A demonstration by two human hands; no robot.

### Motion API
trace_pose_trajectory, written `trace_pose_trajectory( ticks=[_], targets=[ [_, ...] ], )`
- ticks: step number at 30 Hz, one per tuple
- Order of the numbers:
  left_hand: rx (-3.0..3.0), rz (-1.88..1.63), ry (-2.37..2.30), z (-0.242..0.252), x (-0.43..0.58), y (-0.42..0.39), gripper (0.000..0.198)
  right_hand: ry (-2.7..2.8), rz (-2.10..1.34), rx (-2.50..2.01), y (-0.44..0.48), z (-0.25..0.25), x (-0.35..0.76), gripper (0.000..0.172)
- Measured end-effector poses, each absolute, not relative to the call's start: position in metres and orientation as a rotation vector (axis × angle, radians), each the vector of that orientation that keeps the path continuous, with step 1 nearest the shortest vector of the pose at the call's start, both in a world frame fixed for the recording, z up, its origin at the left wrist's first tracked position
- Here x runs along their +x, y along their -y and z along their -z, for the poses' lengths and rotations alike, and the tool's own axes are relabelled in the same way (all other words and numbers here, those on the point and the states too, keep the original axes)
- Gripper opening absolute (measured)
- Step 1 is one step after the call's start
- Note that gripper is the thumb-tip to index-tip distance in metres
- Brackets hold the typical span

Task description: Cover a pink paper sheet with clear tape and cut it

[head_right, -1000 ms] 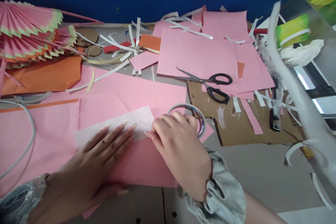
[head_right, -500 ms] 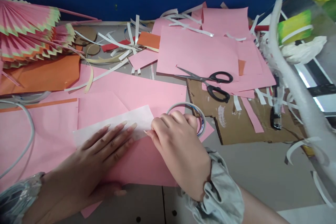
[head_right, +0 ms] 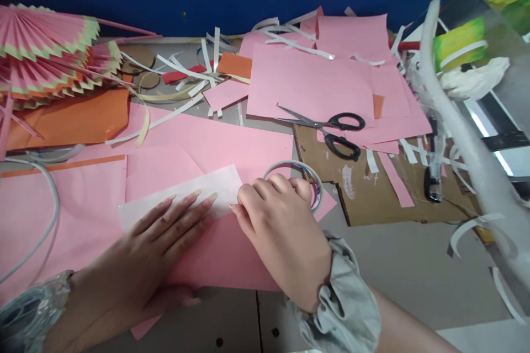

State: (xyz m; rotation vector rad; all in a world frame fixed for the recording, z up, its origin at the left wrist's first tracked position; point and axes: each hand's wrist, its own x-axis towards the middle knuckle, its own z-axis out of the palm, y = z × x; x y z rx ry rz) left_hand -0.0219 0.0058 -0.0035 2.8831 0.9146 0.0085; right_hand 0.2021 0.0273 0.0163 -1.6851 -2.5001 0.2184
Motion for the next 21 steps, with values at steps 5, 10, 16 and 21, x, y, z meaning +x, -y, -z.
trace_pose_trajectory(
  ticks=[5,10,16,21],
  targets=[
    [2.882,0.013,-0.945,0.001,-0.021,-0.004,0.084,2.455,-0.101,-1.744,-0.024,-0.02,0.2,0.012],
    [2.903,0.024,-0.938,-0.004,-0.021,-0.004,0.08,2.386,-0.107,-1.755,-0.025,-0.024,0.203,0.01],
    [2.94,0.016,-0.989,-0.016,-0.029,0.008,0.07,2.479,-0.509,-1.629,-0.024,-0.025,0.205,0.014],
    [2.952,-0.065,-1.066,-0.012,-0.013,0.002,0.071,2.525,-0.473,-1.595,-0.021,-0.022,0.199,0.014]
  ],
)
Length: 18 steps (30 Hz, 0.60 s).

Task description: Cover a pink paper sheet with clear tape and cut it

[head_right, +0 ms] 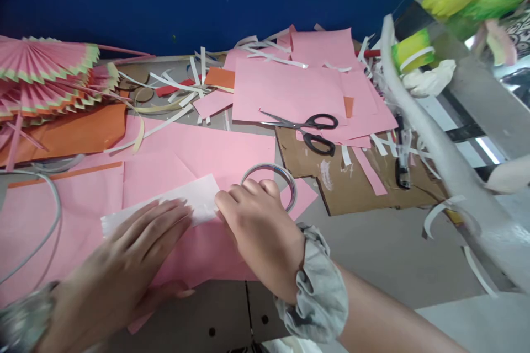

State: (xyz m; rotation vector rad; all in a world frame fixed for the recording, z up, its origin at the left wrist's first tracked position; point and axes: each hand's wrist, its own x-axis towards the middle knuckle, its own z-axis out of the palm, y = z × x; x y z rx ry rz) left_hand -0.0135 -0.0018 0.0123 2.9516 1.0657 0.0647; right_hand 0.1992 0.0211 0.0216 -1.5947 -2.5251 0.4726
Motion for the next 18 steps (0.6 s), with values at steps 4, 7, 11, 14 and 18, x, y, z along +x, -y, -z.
trace_pose_trajectory(
  ticks=[4,7,11,14,18],
  targets=[
    [2.986,-0.036,-0.94,-0.003,-0.004,-0.006,0.089,2.529,-0.368,-1.598,-0.021,-0.021,0.198,0.014],
    [2.969,-0.013,-0.952,0.0,-0.005,-0.006,0.089,2.416,-0.35,-1.641,-0.02,-0.024,0.199,0.016],
    [2.951,-0.02,-0.916,0.0,-0.008,-0.005,0.087,2.252,-0.44,-1.737,-0.021,-0.032,0.205,0.015],
    [2.944,-0.019,-0.92,-0.001,-0.008,-0.006,0.087,2.172,-0.658,-1.783,-0.024,-0.036,0.213,0.013],
    [2.935,0.017,-0.931,-0.001,-0.011,-0.004,0.084,1.996,-0.688,-1.89,-0.027,-0.041,0.225,0.015]
  ],
)
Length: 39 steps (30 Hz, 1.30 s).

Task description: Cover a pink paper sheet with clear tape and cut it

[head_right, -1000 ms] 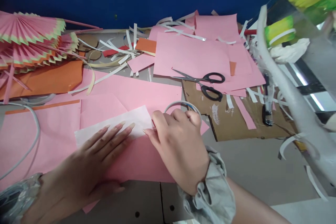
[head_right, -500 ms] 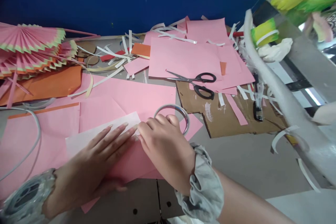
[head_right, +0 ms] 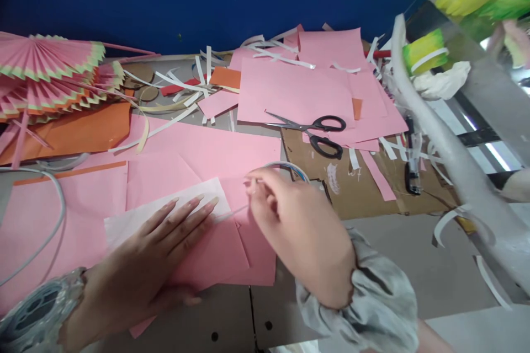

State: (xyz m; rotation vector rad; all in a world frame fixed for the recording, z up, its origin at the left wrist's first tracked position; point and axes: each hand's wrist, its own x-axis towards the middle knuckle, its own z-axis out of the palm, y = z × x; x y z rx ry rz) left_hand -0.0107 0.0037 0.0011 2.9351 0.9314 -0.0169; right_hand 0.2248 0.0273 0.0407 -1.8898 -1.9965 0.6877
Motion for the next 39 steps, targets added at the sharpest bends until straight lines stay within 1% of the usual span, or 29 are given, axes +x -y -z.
trace_pose_trajectory(
  ticks=[2,5,7,10,11,14,21,32,39],
  targets=[
    [2.934,0.028,-0.945,-0.001,-0.015,0.0,0.082,1.993,-0.638,-1.861,-0.028,-0.041,0.226,0.015],
    [2.927,0.021,-0.991,-0.003,-0.021,0.006,0.08,2.233,-0.706,-1.62,-0.026,-0.037,0.221,0.021],
    [2.928,-0.012,-1.022,-0.003,-0.021,0.007,0.079,2.385,-0.69,-1.516,-0.025,-0.032,0.214,0.018],
    [2.953,-0.094,-0.993,-0.001,-0.018,0.004,0.08,2.477,-0.646,-1.547,-0.024,-0.025,0.207,0.007],
    [2.956,-0.096,-0.969,0.0,-0.017,0.003,0.082,2.486,-0.651,-1.563,-0.024,-0.024,0.206,0.006],
    [2.932,-0.042,-0.948,0.002,-0.015,0.0,0.086,2.476,-0.659,-1.584,-0.025,-0.021,0.204,0.012],
    [2.913,0.004,-0.916,0.004,-0.018,0.0,0.083,2.41,-0.576,-1.618,-0.026,-0.017,0.199,0.019],
    [2.904,-0.011,-0.898,0.003,-0.019,-0.001,0.08,2.413,-0.559,-1.642,-0.027,-0.017,0.196,0.019],
    [2.866,-0.005,-0.881,0.003,-0.015,-0.007,0.078,2.406,-0.751,-1.576,-0.031,-0.027,0.207,0.018]
  ],
)
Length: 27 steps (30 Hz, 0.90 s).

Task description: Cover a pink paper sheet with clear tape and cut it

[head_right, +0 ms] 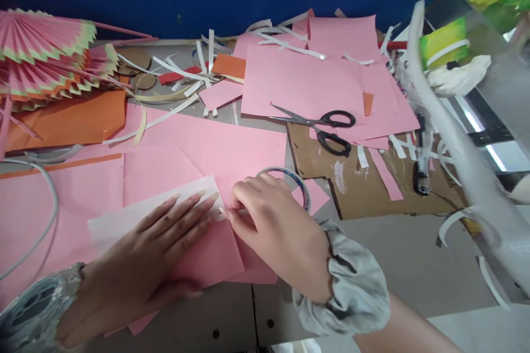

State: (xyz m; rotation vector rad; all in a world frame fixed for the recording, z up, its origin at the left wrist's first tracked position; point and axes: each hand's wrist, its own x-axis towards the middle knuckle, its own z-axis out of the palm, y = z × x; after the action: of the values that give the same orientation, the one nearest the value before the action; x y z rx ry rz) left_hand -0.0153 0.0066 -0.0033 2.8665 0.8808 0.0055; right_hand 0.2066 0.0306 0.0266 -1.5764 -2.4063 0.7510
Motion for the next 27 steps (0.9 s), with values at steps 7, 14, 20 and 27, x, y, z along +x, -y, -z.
trace_pose_trajectory(
  ticks=[7,14,20,27],
  targets=[
    [2.861,0.02,-0.884,-0.001,-0.002,-0.014,0.074,2.45,-0.554,-1.68,-0.028,-0.033,0.212,0.015],
    [2.885,0.061,-0.855,-0.002,-0.005,-0.018,0.081,2.481,-0.493,-1.695,-0.027,-0.029,0.212,0.014],
    [2.897,0.016,-0.817,-0.002,-0.006,-0.018,0.092,2.407,-0.573,-1.706,-0.03,-0.028,0.215,0.013],
    [2.871,0.062,-0.793,-0.001,-0.007,-0.018,0.091,2.398,-0.629,-1.738,-0.032,-0.027,0.216,0.015]
  ],
)
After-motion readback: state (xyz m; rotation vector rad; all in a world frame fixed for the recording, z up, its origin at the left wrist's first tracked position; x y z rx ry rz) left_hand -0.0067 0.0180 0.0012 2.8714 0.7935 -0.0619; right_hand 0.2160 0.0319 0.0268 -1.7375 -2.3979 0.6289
